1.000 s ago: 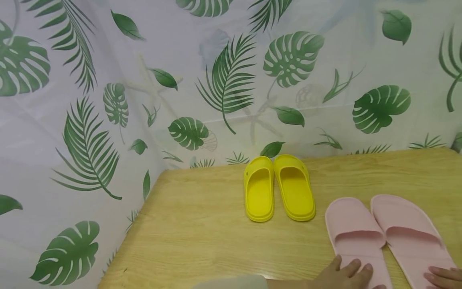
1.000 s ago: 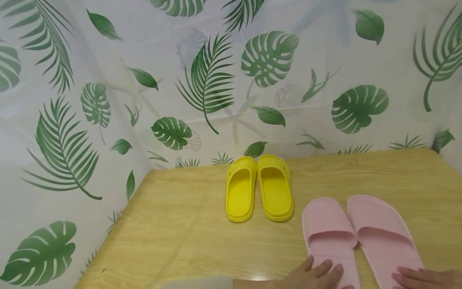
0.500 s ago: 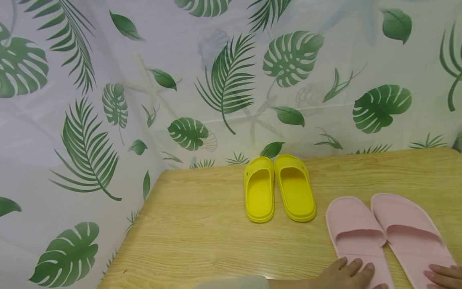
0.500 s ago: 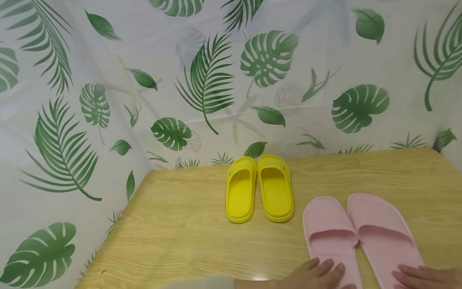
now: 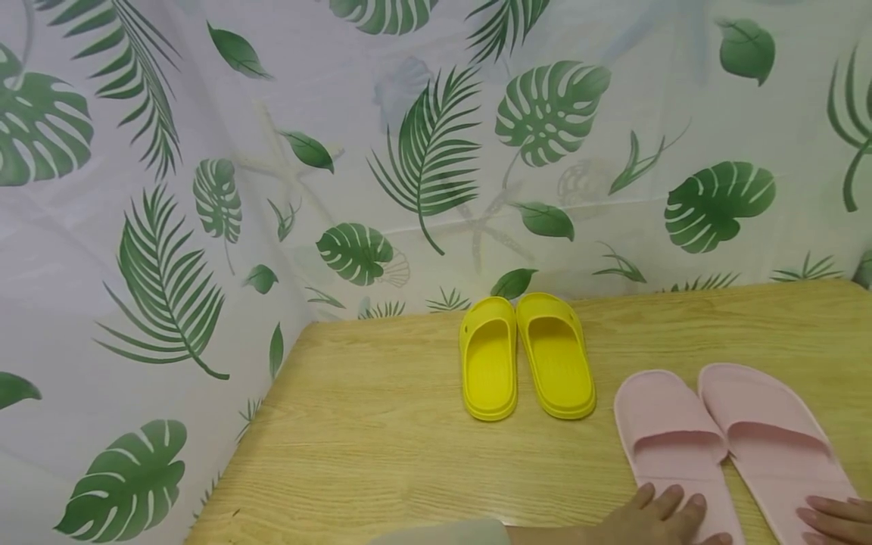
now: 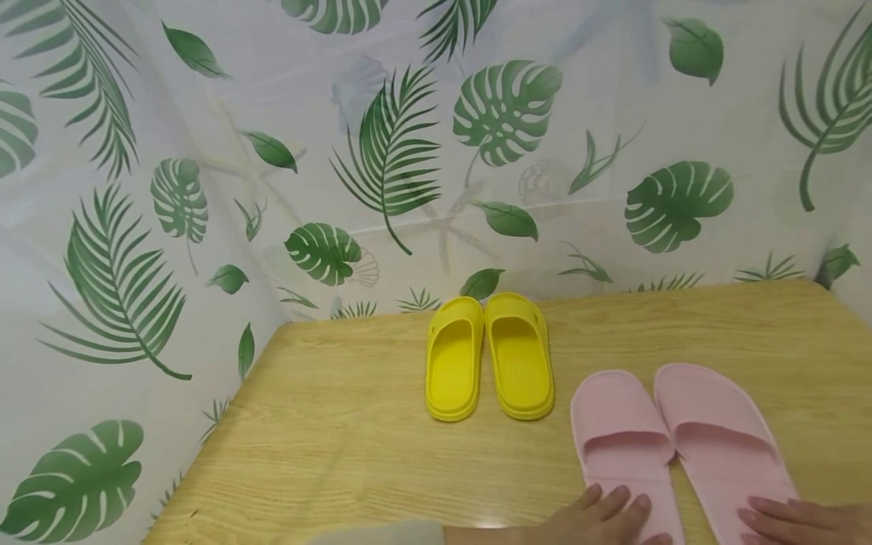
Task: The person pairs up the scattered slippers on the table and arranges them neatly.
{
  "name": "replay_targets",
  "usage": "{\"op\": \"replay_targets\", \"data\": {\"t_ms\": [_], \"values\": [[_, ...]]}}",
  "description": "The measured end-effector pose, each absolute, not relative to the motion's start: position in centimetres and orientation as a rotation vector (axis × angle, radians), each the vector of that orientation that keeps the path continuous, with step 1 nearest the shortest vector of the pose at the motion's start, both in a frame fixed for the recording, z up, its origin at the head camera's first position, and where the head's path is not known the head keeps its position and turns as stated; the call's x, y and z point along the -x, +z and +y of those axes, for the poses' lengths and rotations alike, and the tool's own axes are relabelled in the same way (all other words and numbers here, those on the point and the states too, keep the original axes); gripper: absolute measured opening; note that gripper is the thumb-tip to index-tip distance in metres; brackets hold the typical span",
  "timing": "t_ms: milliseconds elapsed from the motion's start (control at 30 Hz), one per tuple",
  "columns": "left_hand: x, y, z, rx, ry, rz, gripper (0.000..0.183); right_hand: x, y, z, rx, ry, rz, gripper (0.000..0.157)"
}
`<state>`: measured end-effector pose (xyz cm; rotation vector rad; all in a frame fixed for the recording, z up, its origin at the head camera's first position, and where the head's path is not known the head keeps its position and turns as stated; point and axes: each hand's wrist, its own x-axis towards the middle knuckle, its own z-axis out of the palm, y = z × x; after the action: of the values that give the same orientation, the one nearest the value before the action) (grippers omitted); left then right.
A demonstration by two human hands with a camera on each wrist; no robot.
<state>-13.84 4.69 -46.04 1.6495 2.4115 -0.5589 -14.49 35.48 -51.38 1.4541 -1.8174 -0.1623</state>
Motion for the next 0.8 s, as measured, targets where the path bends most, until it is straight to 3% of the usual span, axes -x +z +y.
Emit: {"op": "replay_targets", "data": {"t_ms": [800], "values": [[14.26, -45.86, 5.23, -1.633, -0.611, 2.375, 0.069, 14.23, -50.81, 35.94, -1.502, -0.068, -1.846, 0.053]]}}
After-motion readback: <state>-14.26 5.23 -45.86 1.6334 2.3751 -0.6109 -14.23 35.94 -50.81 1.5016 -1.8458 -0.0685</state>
